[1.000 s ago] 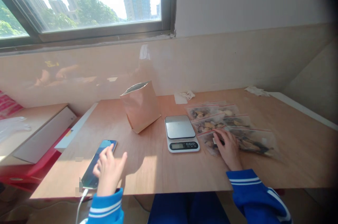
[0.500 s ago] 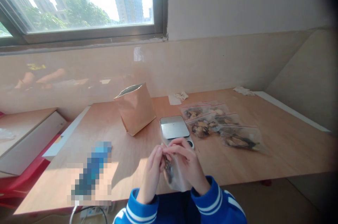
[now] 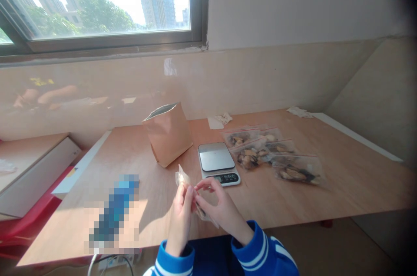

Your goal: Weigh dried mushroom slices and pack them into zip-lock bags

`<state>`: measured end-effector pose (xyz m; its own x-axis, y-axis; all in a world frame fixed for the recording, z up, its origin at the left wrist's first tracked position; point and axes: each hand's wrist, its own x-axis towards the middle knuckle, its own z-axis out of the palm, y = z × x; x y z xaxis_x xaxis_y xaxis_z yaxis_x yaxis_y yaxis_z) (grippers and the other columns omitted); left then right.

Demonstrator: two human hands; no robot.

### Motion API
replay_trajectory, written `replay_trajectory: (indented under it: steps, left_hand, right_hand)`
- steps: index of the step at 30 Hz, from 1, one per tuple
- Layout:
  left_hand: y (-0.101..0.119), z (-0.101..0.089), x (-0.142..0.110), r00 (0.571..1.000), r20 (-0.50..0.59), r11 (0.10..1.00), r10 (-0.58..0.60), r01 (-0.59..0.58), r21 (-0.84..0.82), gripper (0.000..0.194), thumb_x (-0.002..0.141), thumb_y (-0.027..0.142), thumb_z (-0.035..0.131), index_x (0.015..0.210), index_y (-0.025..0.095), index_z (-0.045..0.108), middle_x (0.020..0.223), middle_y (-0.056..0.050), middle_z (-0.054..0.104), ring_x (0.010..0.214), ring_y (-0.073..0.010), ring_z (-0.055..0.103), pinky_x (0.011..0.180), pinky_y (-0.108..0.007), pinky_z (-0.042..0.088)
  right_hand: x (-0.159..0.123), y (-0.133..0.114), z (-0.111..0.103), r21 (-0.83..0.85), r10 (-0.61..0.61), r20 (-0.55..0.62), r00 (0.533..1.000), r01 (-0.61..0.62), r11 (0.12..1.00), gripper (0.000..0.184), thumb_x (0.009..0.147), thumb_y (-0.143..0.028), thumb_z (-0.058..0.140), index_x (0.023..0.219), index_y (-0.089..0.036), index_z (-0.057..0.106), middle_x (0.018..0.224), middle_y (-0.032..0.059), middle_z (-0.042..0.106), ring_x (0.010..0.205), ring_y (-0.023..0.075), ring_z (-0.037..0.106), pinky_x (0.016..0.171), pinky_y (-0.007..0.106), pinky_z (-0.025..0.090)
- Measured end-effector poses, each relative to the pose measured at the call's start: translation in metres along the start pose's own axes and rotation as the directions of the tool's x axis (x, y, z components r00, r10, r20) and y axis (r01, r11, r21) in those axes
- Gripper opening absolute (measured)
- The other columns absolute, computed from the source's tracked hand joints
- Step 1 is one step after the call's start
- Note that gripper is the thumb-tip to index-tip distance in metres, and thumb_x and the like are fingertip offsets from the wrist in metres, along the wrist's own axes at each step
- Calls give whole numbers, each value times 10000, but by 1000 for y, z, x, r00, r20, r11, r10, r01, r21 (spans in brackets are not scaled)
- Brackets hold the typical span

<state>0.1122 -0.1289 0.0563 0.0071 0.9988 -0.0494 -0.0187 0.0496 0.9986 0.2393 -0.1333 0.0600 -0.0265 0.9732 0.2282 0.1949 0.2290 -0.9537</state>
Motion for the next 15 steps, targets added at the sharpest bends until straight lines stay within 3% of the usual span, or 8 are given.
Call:
replay_trajectory:
  steps: [2, 5, 8, 11, 13, 15]
  left_hand:
    - [0, -1, -1, 1000, 1, 998, 22, -22, 61, 352, 833, 522, 528, 722, 189, 507, 608, 32, 450, 558, -109, 412, 541, -221, 346]
    - [2, -2, -2, 998, 4, 991, 60, -60, 118, 343, 822, 514, 540, 721, 187, 529, 634, 16, 505, 603, -124, 457, 574, -220, 374]
    - [5, -1, -2, 995, -34, 984, 99, -93, 154, 333, 829, 507, 527, 732, 189, 542, 658, 10, 527, 635, -135, 479, 601, -224, 391]
    - [7, -3, -1, 992, -50, 973, 115, -103, 205, 312, 836, 493, 518, 746, 195, 538, 671, 11, 514, 646, -140, 477, 611, -227, 389]
    - [8, -8, -1, 985, -100, 966, 137, -111, 235, 319, 844, 492, 503, 712, 202, 489, 633, 25, 454, 604, -128, 432, 573, -219, 361]
    - [11, -16, -1, 967, -185, 958, 176, -125, 258, 351, 853, 496, 487, 669, 207, 411, 596, 44, 370, 558, -112, 364, 534, -211, 319]
  right_hand:
    - [0, -1, -4, -74, -15, 86, 996, 21, 997, 125, 843, -328, 590, 816, -206, 581, 786, 2, 602, 760, 161, 544, 720, 294, 444]
    - [3, -2, -8, -59, -36, 268, 963, 54, 997, 218, 914, -302, 466, 739, -192, 533, 636, -36, 504, 584, 111, 454, 541, 229, 350]
    - [6, -4, -6, -83, -85, 289, 954, 114, 990, 285, 936, -257, 401, 677, -192, 499, 566, -52, 441, 526, 97, 417, 496, 226, 277]
    - [9, 0, -2, -162, -111, 206, 972, 146, 976, 318, 901, -266, 462, 592, -197, 435, 528, -59, 395, 507, 95, 380, 495, 233, 242]
    - [12, 6, -5, -208, -91, 15, 996, 92, 974, 340, 888, -302, 477, 575, -207, 384, 519, -60, 364, 502, 98, 346, 496, 238, 229]
    - [14, 13, -14, -193, -48, -214, 976, 6, 981, 346, 904, -351, 442, 596, -220, 352, 520, -63, 332, 499, 103, 326, 493, 238, 232]
